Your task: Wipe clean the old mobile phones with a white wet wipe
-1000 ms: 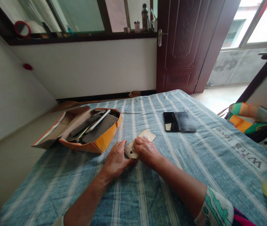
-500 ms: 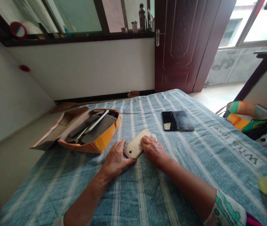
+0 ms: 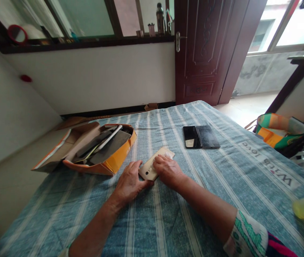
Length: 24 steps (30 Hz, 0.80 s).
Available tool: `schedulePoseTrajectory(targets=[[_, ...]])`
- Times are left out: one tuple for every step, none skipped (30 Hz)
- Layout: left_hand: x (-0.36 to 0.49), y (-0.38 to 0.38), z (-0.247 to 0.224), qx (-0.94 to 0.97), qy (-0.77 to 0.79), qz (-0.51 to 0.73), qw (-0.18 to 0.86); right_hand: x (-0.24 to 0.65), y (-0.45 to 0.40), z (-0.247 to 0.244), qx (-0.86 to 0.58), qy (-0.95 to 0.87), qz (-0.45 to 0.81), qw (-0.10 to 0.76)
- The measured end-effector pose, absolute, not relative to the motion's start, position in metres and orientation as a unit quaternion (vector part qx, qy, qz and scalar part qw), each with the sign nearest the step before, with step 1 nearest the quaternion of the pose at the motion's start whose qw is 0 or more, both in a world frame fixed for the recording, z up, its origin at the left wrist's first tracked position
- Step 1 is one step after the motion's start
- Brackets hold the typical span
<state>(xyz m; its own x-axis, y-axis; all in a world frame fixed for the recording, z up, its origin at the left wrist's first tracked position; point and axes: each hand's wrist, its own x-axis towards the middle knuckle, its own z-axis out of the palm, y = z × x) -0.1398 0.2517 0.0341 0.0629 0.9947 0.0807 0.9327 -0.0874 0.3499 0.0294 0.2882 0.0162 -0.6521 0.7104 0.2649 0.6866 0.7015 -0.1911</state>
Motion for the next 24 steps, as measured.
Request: schedulePoseTrajectory(targets=[[-0.14,0.252,0.033,0.723,0.666,0.151,0.103,0.025,0.288,0.017,-0.354,-0.92,0.04,0.165],[-0.141,0.253,0.033,0.724,0.665,0.152,0.103,0.022,0.287,0.017,-0.316,-0.932,0.041,0.171],[-0.142,0.253,0.032,0.725,0.663,0.155,0.102,0.019,0.286,0.017,-0.277,-0.943,0.043,0.179],[-0.142,0.254,0.031,0.726,0.661,0.158,0.103,0.017,0.286,0.017,-0.242,-0.951,0.046,0.186],[-0.143,0.254,0.031,0.726,0.661,0.161,0.105,0.016,0.286,0.017,-0.217,-0.956,0.048,0.191],[-0.143,0.255,0.031,0.726,0.66,0.161,0.108,0.016,0.288,0.016,-0.205,-0.958,0.05,0.194],[-0.143,0.255,0.031,0.726,0.659,0.161,0.112,0.017,0.291,0.016,-0.206,-0.957,0.051,0.195],[-0.142,0.254,0.032,0.726,0.66,0.159,0.114,0.018,0.295,0.016,-0.218,-0.955,0.053,0.193],[-0.142,0.254,0.033,0.724,0.662,0.156,0.115,0.02,0.299,0.016,-0.237,-0.952,0.054,0.188],[-0.141,0.253,0.035,0.722,0.665,0.153,0.113,0.022,0.304,0.016,-0.267,-0.945,0.059,0.181],[-0.14,0.253,0.036,0.72,0.668,0.149,0.111,0.024,0.309,0.017,-0.304,-0.935,0.066,0.172],[-0.139,0.252,0.037,0.718,0.671,0.146,0.11,0.026,0.314,0.017,-0.341,-0.922,0.073,0.166],[-0.139,0.251,0.038,0.717,0.674,0.143,0.109,0.028,0.318,0.018,-0.376,-0.909,0.08,0.162],[-0.139,0.251,0.039,0.716,0.674,0.142,0.11,0.03,0.322,0.018,-0.409,-0.894,0.084,0.161],[-0.138,0.251,0.04,0.717,0.674,0.141,0.11,0.032,0.326,0.018,-0.438,-0.88,0.086,0.164],[-0.138,0.25,0.04,0.717,0.673,0.14,0.111,0.033,0.329,0.019,-0.46,-0.868,0.086,0.167],[-0.138,0.25,0.04,0.718,0.672,0.14,0.111,0.034,0.331,0.019,-0.478,-0.858,0.086,0.169],[-0.138,0.251,0.04,0.719,0.672,0.139,0.111,0.034,0.332,0.019,-0.494,-0.848,0.088,0.17],[-0.138,0.251,0.04,0.72,0.671,0.138,0.11,0.034,0.333,0.019,-0.507,-0.84,0.09,0.169],[-0.138,0.251,0.039,0.72,0.671,0.138,0.109,0.033,0.334,0.02,-0.517,-0.834,0.093,0.167],[-0.138,0.251,0.039,0.721,0.67,0.139,0.108,0.033,0.334,0.02,-0.525,-0.829,0.095,0.165],[-0.138,0.252,0.039,0.721,0.67,0.139,0.107,0.032,0.334,0.021,-0.533,-0.825,0.098,0.163],[-0.138,0.252,0.038,0.721,0.67,0.139,0.106,0.032,0.333,0.022,-0.538,-0.821,0.1,0.162],[-0.138,0.252,0.038,0.722,0.67,0.138,0.105,0.032,0.333,0.023,-0.543,-0.818,0.102,0.16]])
